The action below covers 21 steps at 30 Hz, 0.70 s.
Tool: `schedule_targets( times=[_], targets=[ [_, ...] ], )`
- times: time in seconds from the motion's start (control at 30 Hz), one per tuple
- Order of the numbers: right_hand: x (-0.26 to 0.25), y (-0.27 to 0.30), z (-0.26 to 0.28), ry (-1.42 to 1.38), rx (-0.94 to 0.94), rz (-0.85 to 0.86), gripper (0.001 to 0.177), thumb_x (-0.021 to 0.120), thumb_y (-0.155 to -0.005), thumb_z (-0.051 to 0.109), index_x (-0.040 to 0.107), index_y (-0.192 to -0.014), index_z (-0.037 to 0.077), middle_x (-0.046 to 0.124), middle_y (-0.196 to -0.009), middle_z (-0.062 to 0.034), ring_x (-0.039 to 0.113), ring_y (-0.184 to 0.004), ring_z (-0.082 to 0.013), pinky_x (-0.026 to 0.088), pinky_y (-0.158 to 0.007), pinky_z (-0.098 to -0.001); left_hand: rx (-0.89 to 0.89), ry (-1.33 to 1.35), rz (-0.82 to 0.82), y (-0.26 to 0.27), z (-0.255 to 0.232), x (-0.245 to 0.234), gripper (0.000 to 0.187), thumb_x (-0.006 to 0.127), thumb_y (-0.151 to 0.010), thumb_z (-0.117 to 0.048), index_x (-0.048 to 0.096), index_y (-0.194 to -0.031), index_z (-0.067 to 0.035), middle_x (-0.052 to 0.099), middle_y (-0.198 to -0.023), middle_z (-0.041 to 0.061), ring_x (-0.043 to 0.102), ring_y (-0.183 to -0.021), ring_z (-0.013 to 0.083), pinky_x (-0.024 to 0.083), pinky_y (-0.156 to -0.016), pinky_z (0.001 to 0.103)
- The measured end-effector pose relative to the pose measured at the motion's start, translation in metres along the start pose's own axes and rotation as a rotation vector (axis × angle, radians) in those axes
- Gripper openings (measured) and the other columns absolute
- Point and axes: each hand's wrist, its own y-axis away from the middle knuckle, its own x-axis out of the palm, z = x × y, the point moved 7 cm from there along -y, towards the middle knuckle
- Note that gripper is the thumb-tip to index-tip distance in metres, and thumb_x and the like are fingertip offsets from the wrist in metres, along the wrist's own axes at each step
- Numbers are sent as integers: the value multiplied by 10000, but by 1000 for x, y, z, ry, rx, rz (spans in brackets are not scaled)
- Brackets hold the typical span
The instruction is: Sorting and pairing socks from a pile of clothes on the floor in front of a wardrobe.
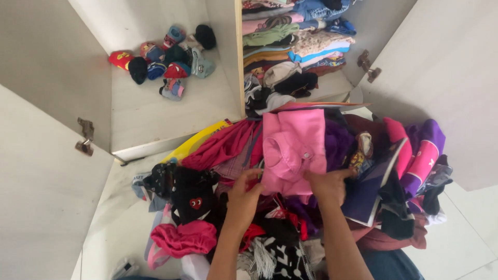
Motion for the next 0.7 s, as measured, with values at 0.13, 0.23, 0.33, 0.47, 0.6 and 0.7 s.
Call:
schedule_targets(
  times=[0.13,0.23,0.33,0.47,0.6,0.7],
  targets=[
    [0,5,0,-211,11,196,1009,923,-563,439,495,-1277,-131,684,-1174,-327,687,-1110,-432,528,-985,-451,-236,472,10,-6,-1,25,858,806,-787,-261,344,-1501,-145,465,-1421,136,491,-1324,289,410,-1109,457],
    [-30,31,35,-256,-133,234,777,907,-552,401,682,-1129,-68,730,-1112,-290,719,-1065,-407,549,-945,-446,-645,752,68,13,13,49,944,844,-790,-262,290,-1549,-164,460,-1425,95,502,-1304,282,466,-1062,490],
    [-60,78,86,-245,-330,259,636,870,-588,351,711,-1113,29,757,-1055,-236,726,-1022,-397,559,-894,-462,-694,1087,140,24,-5,55,877,822,-762,-293,356,-1500,-209,595,-1385,27,580,-1257,247,505,-1005,511],
    [-54,130,132,-185,-679,199,503,822,-670,216,669,-1128,76,727,-1026,-191,700,-974,-407,557,-835,-491,-412,1012,-308,0,13,12,798,765,-708,-281,460,-1446,-285,589,-1346,-31,620,-1143,181,548,-940,447],
    [-55,179,150,-176,-850,221,587,796,-640,101,639,-1205,80,670,-1076,-176,684,-953,-407,552,-795,-483,-135,1214,-87,-15,10,-28,657,745,-908,-464,563,-1346,-10,617,-1138,153,620,-992,292,519,-803,411],
    [-43,205,150,-141,-942,279,651,801,-611,58,629,-1238,93,628,-1146,-155,651,-985,-406,541,-787,-473,-141,1356,-45,2,-27,-53,580,750,-839,-377,577,-1297,-67,697,-1136,66,672,-1020,236,562,-856,364]
  ],
)
